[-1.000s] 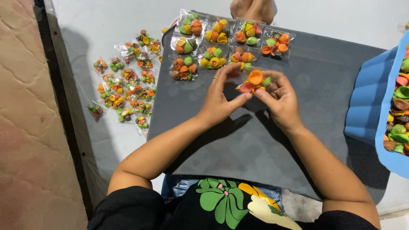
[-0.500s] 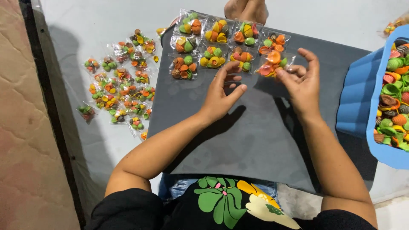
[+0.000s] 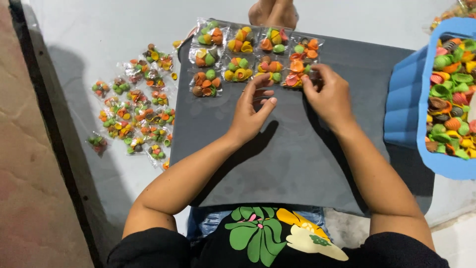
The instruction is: A person is manually filling small plastic bags with colorful snacks and arranging them on a mat while sitting on the floor.
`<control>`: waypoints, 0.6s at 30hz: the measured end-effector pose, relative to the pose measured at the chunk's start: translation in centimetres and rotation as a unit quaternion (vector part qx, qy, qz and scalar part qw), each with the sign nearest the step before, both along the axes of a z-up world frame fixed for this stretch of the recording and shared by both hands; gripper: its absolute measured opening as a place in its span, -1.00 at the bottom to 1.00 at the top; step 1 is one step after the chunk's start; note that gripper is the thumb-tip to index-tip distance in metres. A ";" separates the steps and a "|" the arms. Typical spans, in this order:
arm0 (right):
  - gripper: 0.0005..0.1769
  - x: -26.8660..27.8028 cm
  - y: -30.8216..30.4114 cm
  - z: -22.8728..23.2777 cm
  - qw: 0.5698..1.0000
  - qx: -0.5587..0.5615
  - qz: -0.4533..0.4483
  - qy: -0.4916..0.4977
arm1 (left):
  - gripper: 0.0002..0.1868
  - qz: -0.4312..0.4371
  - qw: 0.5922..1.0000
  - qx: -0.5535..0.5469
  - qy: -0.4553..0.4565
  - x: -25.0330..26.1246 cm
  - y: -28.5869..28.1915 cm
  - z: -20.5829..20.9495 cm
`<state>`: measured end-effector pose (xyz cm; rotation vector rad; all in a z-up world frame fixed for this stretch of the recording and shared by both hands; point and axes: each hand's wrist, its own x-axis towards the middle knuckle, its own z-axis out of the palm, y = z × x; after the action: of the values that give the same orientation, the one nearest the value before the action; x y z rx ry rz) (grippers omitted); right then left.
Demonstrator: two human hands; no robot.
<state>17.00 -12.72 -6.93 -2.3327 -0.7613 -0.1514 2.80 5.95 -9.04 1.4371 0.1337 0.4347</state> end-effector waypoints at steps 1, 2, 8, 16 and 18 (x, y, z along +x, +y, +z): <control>-0.64 0.0 -0.1 0.1 0.994 -0.064 0.016 -0.088 | -0.45 0.000 1.000 0.000 0.000 0.1 0.0 0.0; -0.64 -0.1 -0.3 0.2 0.994 -0.063 0.009 -0.089 | -0.45 -0.007 1.000 0.002 -0.001 0.0 -0.1 0.2; -0.36 -4.0 -2.1 3.5 0.978 -0.103 0.018 -0.180 | -0.48 -0.022 1.000 0.009 0.010 -0.1 -0.6 0.6; -0.58 -14.7 -13.7 12.2 0.947 -0.045 0.253 0.191 | -0.57 -0.039 0.994 0.095 0.028 -0.2 -1.7 2.6; -0.58 -14.9 -19.2 14.4 0.896 0.028 0.312 0.314 | -0.58 -0.067 0.992 0.105 0.014 -0.5 -1.9 2.5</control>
<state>2.09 -31.90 7.49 -1.7901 -1.0784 0.8083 2.27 4.03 -6.52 1.6491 0.0134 0.3243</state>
